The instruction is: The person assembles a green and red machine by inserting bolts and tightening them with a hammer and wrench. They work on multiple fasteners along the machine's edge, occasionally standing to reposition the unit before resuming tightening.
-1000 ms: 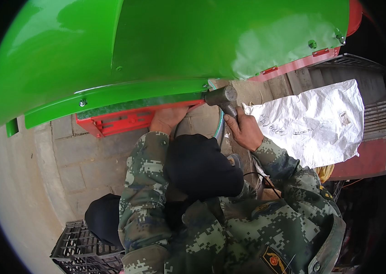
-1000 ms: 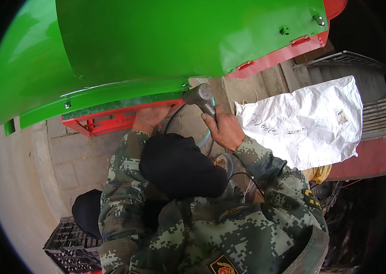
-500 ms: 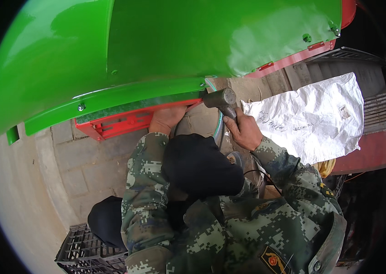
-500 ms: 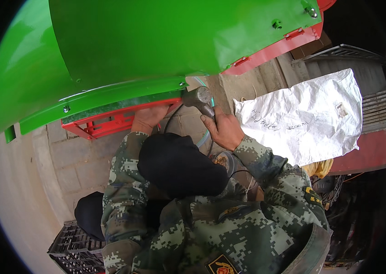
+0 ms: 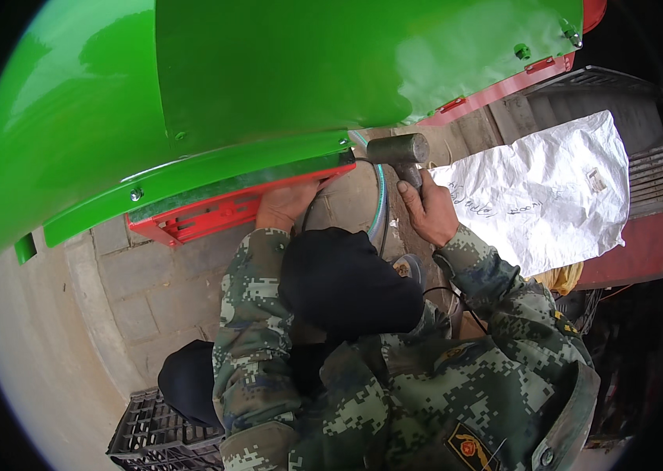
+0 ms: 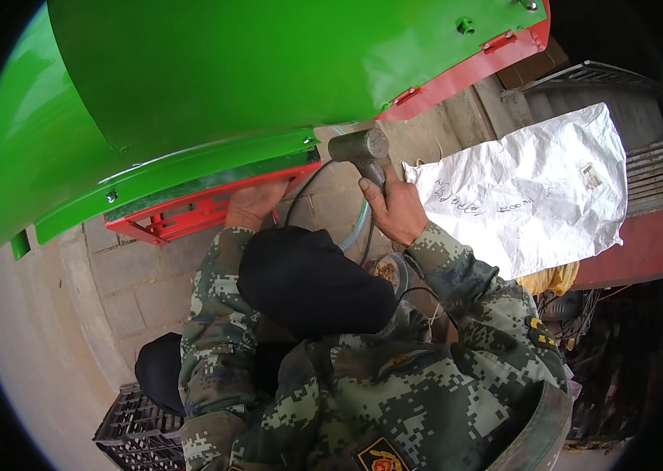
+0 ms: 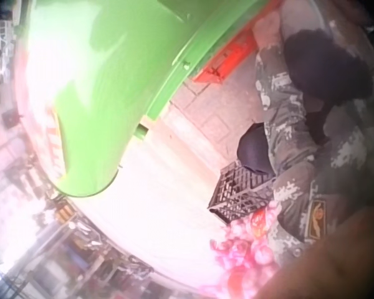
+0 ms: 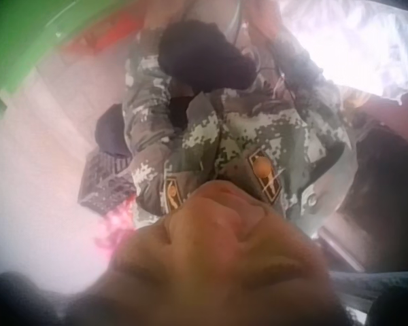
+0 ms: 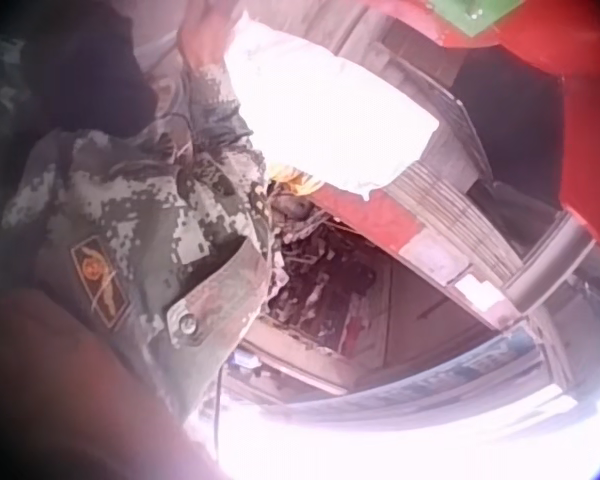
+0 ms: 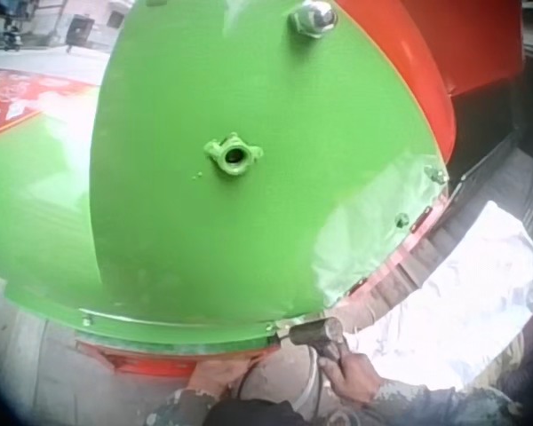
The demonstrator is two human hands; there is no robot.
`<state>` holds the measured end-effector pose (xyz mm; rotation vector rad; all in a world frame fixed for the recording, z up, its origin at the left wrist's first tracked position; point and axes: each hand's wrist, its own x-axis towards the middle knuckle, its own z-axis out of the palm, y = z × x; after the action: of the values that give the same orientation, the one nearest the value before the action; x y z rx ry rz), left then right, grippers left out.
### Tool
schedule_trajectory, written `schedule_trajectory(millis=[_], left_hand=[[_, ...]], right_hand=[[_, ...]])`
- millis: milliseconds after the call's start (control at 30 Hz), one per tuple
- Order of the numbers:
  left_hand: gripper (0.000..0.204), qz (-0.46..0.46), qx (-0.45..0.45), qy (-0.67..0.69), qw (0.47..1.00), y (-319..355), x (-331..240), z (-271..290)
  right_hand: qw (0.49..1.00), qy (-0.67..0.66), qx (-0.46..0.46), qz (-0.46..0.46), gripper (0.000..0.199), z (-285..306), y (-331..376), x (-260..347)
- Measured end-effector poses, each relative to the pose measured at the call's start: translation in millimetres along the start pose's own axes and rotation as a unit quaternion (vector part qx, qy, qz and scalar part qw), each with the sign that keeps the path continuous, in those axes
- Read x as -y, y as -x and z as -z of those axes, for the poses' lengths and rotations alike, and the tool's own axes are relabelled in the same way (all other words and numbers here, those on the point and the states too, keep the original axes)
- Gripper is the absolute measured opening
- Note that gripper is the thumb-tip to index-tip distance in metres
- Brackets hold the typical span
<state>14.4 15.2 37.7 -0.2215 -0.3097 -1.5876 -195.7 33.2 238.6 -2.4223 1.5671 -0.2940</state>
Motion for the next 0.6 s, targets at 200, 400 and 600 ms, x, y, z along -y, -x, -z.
schedule_trajectory(millis=[200,400,600], left_hand=[[0.052,0.011,-0.013,-0.039,0.999,-4,-6,-6],[0.044,0.012,0.019,0.038,0.999,-1,-4,-11],[0.047,0.008,0.003,-0.011,1.000,-4,-5,-10]], right_hand=[[0.999,-0.046,-0.010,-0.018,0.050,2,8,13],[1.000,-0.022,0.008,0.014,0.048,-6,-16,24],[0.999,-0.050,0.019,0.004,0.045,-3,6,16]])
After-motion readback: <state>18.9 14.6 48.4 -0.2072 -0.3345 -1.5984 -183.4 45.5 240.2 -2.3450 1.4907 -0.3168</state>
